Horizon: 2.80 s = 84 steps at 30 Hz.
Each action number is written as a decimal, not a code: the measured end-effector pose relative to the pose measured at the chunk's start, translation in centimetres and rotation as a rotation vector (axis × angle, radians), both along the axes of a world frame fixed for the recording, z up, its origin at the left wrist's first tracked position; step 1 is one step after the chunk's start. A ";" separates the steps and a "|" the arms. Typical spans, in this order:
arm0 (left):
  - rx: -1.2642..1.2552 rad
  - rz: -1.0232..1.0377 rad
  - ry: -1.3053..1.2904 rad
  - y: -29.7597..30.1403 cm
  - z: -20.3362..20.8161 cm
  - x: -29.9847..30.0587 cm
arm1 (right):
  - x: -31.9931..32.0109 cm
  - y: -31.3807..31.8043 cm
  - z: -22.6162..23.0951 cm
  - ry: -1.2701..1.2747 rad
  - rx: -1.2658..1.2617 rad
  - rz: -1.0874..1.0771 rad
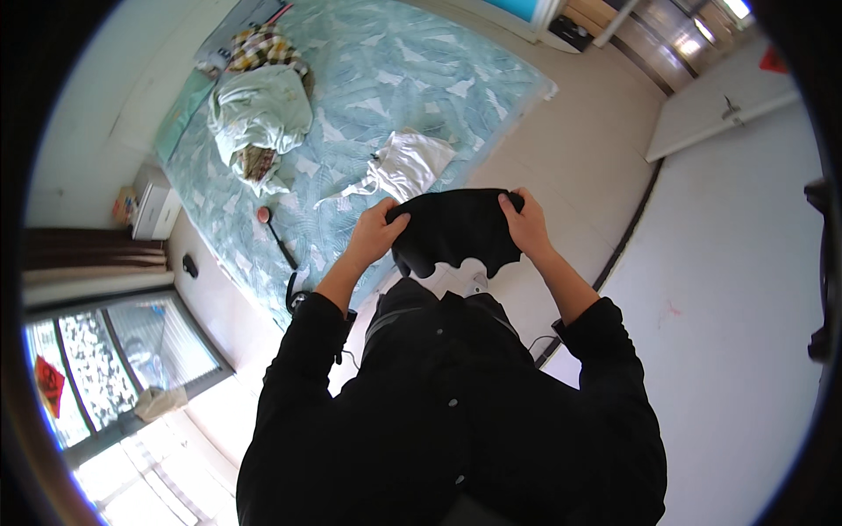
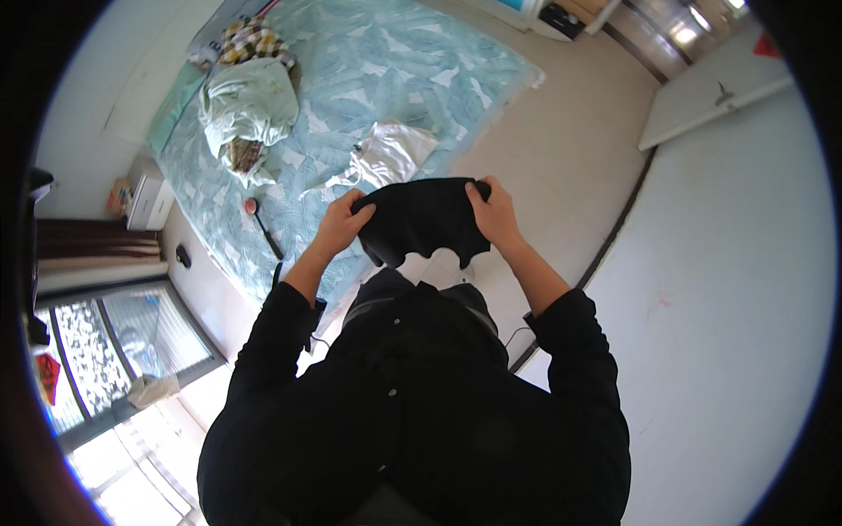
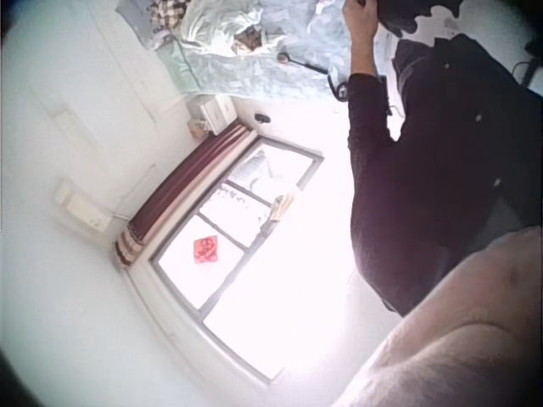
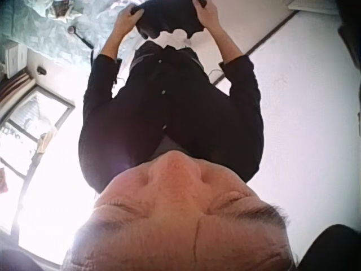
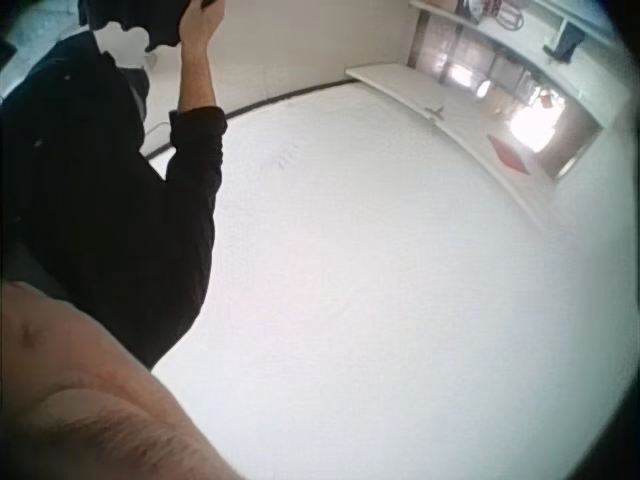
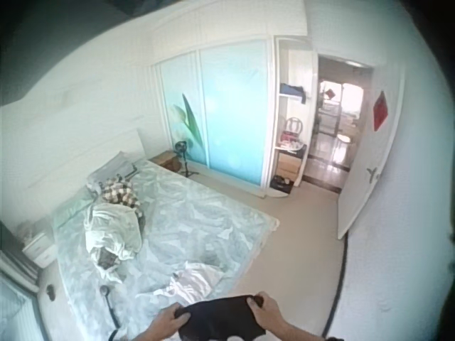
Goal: The person folds several pieces of clothing on a bed, including pants, a white shirt, and a black garment. They then place the folded items into a wardrobe. The person also handles a hairbrush and a small black object, placing them on the bed.
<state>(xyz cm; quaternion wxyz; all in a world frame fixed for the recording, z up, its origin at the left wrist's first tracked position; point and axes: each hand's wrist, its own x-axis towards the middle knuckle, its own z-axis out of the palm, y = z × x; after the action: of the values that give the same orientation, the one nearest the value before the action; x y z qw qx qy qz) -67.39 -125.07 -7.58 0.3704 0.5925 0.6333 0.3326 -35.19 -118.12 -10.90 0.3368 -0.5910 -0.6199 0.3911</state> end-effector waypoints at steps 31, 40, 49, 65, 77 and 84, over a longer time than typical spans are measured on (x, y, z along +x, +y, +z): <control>-0.336 0.759 -1.807 9.1 -16.8 0.1 | -17.4 27.6 -9.7 0.385 -1.269 0.623; -0.260 1.195 -1.390 15.3 -25.1 1.3 | -19.1 35.4 -24.3 -0.159 -0.757 0.907; -0.622 1.443 -0.624 15.3 -34.3 3.1 | -23.3 37.3 -32.2 -0.786 -0.141 0.960; -0.808 1.583 -0.779 -2.3 -30.3 13.7 | -31.9 30.2 -31.1 -0.583 0.514 1.521; -0.886 1.484 -0.585 -5.6 -29.6 15.7 | -25.7 27.4 -33.2 -1.354 0.443 1.992; -0.897 1.448 -0.508 -6.4 -27.5 15.7 | -27.8 26.3 -33.2 -1.392 0.112 1.801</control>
<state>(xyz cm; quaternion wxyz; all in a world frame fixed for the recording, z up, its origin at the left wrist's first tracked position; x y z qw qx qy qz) -51.68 -131.52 -35.04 0.3957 -0.2459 0.8222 0.3271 -62.96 -91.85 -44.08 -0.4575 -0.0041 -0.8878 0.0494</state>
